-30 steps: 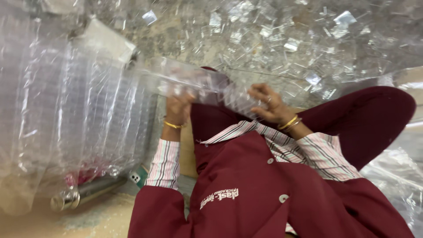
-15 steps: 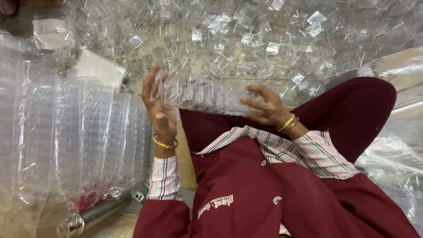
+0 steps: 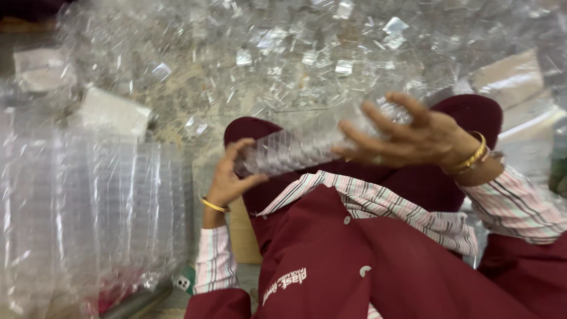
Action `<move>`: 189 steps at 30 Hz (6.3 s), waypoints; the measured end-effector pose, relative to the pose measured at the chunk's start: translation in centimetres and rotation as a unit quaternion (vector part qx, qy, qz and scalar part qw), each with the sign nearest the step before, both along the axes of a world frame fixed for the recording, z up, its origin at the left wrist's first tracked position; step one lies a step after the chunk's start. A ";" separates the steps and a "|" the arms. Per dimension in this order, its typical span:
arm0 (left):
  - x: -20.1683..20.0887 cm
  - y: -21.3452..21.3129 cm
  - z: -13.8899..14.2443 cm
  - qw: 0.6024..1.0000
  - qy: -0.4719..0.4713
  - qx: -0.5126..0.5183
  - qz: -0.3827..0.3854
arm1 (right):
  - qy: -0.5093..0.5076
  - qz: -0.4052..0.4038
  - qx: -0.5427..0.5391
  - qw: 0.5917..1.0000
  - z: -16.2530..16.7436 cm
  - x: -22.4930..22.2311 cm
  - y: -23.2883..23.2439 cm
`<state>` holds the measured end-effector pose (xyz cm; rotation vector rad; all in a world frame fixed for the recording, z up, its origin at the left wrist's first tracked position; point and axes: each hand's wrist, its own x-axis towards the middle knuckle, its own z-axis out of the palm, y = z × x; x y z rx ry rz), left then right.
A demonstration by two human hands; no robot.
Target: The person sits on the floor of a packaging facility surrounded by piles of clear plastic containers. They pick up individual containers one at a time, align and nest them together, and build up stacks, occasionally reaching across the floor to gather more containers.
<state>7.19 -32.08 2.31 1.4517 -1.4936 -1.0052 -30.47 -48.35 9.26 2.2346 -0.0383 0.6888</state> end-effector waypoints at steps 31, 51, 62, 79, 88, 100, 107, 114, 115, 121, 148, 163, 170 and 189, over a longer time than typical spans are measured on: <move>-10.8 3.3 -18.7 0.971 0.217 0.084 -0.048 | -0.123 -0.336 0.460 0.813 -18.5 -22.8 -5.8; -10.9 3.7 -16.3 0.960 0.259 0.078 -0.069 | -0.275 -0.438 0.279 0.809 -16.8 -23.3 -5.4; -11.4 3.3 -15.5 0.957 0.268 0.098 -0.052 | -0.224 -0.444 0.301 0.814 -14.1 -26.5 -6.2; -11.7 3.3 -17.9 0.977 0.212 -0.013 -0.033 | -0.209 -0.477 0.401 0.754 -9.1 -27.3 -6.3; -14.3 1.1 -13.1 0.952 0.260 0.059 -0.149 | -0.514 -0.086 0.740 0.424 -4.7 -20.3 0.4; -24.5 -5.8 -2.6 0.947 0.233 -0.055 -0.213 | -0.502 0.063 0.814 0.286 -6.3 -7.7 7.9; -18.5 -7.0 -4.6 0.936 0.281 0.058 -0.204 | -0.508 -0.314 0.463 0.655 -6.9 -19.6 7.2; -12.5 -7.9 -5.4 0.911 0.278 0.204 -0.227 | -0.189 -0.742 0.444 0.466 -8.8 -28.9 11.1; -11.7 -7.7 -5.4 0.909 0.273 0.217 -0.229 | -0.214 -0.731 0.466 0.451 -8.4 -28.7 11.5; -11.5 -4.9 -5.8 0.919 0.243 0.227 -0.212 | -0.414 -0.282 0.624 0.599 -3.8 -15.6 12.1; -15.3 0.0 -4.8 0.968 0.196 0.041 -0.151 | -0.442 0.014 0.836 0.325 -7.3 -0.6 10.8; -10.3 3.1 -6.0 0.978 0.206 0.007 -0.041 | -0.473 -0.299 0.551 0.619 -3.5 -3.0 8.4; -8.6 3.4 -7.3 0.999 0.037 -0.005 0.002 | -0.255 -0.121 0.577 0.766 -6.4 1.3 9.3; -5.7 4.2 -0.6 0.984 0.103 0.124 0.071 | -0.200 -0.181 0.515 0.814 1.8 2.6 3.4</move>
